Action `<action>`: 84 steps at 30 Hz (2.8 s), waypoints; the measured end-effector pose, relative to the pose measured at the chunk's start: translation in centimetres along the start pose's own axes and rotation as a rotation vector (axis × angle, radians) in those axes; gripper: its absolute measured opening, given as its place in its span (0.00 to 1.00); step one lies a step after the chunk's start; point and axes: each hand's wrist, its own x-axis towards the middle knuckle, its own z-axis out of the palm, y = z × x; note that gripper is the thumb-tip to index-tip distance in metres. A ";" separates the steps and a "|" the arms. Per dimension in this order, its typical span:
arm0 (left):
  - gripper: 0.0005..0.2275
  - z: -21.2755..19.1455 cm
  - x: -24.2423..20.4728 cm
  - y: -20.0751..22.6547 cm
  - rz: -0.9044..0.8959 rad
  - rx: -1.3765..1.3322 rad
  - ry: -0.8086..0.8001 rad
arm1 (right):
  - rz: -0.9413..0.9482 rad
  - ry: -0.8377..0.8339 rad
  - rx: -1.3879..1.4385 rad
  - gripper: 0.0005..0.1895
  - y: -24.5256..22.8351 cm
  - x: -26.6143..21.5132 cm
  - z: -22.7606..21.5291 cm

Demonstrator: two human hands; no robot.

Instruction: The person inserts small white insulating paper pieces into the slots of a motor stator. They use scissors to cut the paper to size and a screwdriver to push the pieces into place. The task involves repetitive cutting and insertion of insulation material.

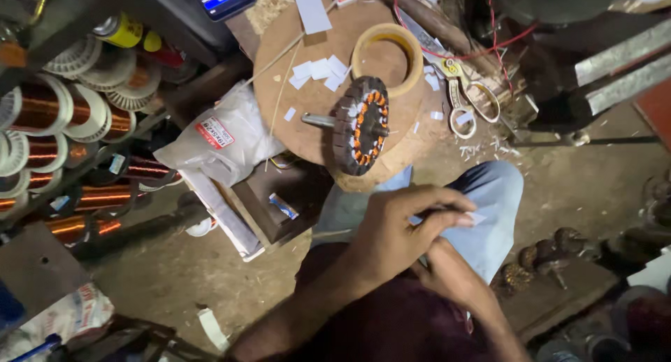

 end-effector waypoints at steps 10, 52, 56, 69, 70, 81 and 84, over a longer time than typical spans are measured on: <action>0.07 -2.1 -1.9 -2.4 0.062 0.187 0.130 | 0.109 0.747 0.549 0.10 -4.6 1.1 -4.2; 0.06 -11.4 -3.3 -1.2 -0.052 -0.526 0.145 | -0.317 0.271 0.036 0.14 -16.3 9.7 -8.6; 0.16 -12.0 -1.6 -1.8 0.187 -0.142 0.348 | -0.223 0.423 -0.024 0.13 -15.5 11.6 -9.4; 0.22 -11.0 -0.4 -4.7 0.293 -0.168 0.328 | -0.305 0.446 -0.601 0.10 -19.3 12.7 -8.1; 0.22 -10.9 -0.5 -4.8 0.276 -0.170 0.323 | -0.302 0.447 -0.616 0.11 -19.4 12.8 -8.1; 0.20 -10.8 -0.5 -4.9 0.320 -0.033 0.372 | -0.301 0.561 -0.570 0.15 -19.1 12.8 -6.4; 0.20 -10.6 -0.4 -5.3 0.328 -0.045 0.377 | -0.333 0.619 -0.619 0.14 -18.8 13.0 -6.0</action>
